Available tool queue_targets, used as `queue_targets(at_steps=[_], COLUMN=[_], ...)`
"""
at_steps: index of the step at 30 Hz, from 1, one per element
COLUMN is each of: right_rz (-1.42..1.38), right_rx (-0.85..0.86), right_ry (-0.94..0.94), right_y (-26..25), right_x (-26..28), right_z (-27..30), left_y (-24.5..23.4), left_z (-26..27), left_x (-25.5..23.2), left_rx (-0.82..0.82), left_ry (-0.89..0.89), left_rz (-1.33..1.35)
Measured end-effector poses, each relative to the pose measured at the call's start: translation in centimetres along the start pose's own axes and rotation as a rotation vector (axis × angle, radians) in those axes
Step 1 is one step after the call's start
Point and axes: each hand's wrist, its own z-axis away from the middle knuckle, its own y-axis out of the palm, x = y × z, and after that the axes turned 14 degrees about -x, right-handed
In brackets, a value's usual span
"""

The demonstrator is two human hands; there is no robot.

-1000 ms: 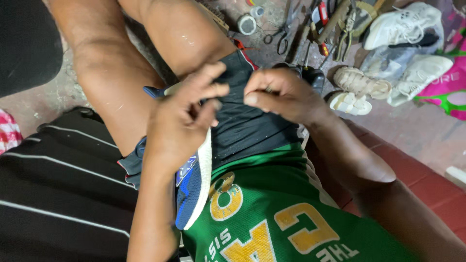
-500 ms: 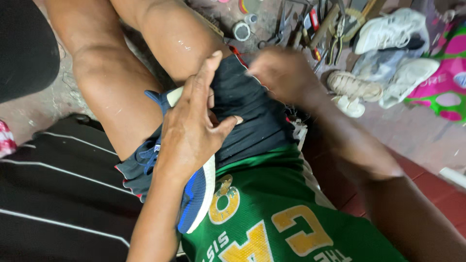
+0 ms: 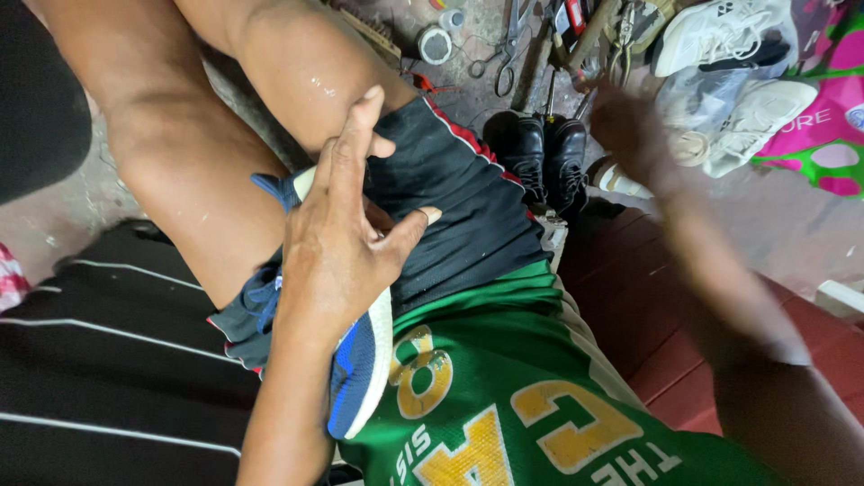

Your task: The person sits on the floor and sews a blue and white sneaker using a needle and thread. They repeatedly insert the needle into the shoe's sole and pull the thread through to stitch the sole to the upper.

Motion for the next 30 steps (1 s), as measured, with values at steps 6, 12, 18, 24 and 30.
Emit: queue_targets(at_steps=[6,12,18,24,30], right_rz=[-0.505,-0.988,-1.294,-1.407,-1.286], right_rx=[0.059,0.15,0.282,0.305,0.234], right_ry=[-0.192,-0.22,-0.108,-0.049,-0.151], right_y=[-2.8,-3.1,-3.7,-4.0,-2.4], right_x=[18.5,21.5,19.8,19.6,22.1], right_z=[3.7,2.2,1.1,1.4,0.2], left_y=[0.0,-0.4,-1.4,-2.9,-4.2], left_z=[0.2,0.2,1.0,3.7,4.1], left_x=[0.0,0.2,0.9,4.6,8.8], left_rx=[-0.016,-0.05,-0.124,-0.458,-0.244], left_ry=[-0.003,0.03,-0.026,-0.172,-0.44], left_rz=[0.017,0.077,0.193,0.357,0.055])
